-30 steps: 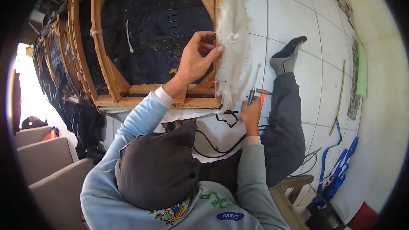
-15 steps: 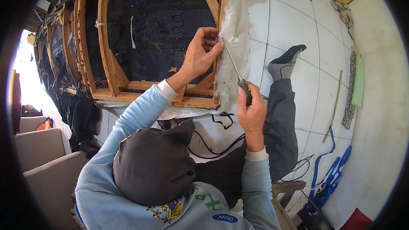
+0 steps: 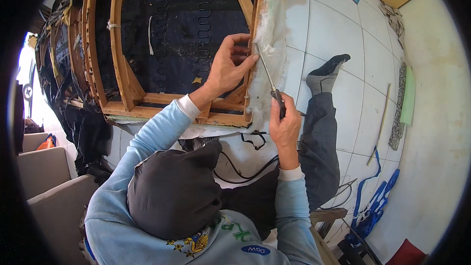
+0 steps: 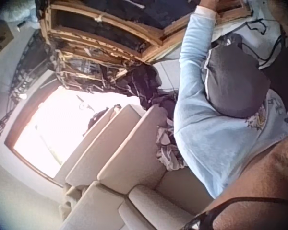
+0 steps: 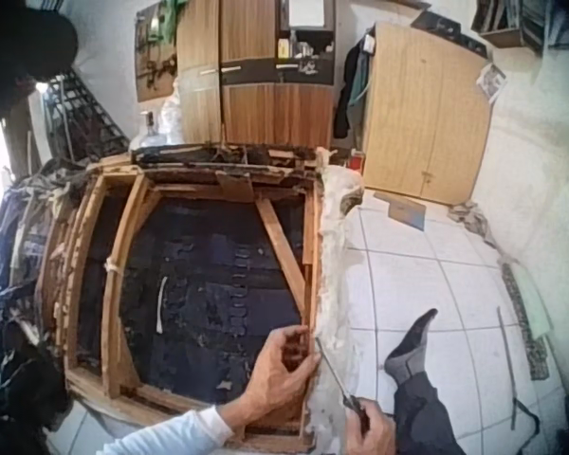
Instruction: The person uses a hammer to tap a wooden frame and then switches to a utility knife to scrape and remove old fabric and padding from the frame's edge. The person works on the underside of an overturned furniture piece, likely a sofa, in a tiled room.
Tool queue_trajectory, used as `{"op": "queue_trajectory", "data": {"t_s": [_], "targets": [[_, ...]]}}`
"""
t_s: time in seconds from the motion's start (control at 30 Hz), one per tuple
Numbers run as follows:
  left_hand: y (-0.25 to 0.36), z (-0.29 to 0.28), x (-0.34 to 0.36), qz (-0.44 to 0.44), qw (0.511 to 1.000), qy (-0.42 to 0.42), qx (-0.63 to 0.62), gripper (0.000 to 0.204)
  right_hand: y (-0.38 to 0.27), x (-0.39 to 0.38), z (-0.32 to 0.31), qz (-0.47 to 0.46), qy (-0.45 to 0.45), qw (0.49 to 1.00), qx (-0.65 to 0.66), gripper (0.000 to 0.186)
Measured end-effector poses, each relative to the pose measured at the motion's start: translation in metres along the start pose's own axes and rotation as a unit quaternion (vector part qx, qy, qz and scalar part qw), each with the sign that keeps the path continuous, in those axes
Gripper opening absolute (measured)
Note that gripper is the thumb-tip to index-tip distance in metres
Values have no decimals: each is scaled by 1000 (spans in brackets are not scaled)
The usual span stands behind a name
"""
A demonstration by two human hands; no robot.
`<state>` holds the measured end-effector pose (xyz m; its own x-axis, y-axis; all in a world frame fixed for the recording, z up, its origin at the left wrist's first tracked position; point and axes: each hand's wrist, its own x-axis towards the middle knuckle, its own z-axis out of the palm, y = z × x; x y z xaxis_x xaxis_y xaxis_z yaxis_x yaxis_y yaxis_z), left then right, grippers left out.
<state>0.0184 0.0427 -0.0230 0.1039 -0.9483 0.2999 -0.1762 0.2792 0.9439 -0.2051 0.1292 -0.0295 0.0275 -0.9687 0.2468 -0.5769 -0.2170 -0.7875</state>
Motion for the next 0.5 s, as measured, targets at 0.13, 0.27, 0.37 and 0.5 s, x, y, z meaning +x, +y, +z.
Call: {"op": "queue_trajectory", "data": {"t_s": [0.13,0.27,0.37,0.5], "targets": [[7,-2,-1,73,996,12,41,45,3,-7,6,40,-24,999,27,29],[12,-2,-2,70,997,7,33,39,16,-15,18,46,-14,997,67,30],[13,-2,-3,62,998,9,29,40,19,-14,22,69,-28,992,104,30],[9,-4,-4,92,994,10,54,42,13,-8,26,65,-11,993,102,31]]}}
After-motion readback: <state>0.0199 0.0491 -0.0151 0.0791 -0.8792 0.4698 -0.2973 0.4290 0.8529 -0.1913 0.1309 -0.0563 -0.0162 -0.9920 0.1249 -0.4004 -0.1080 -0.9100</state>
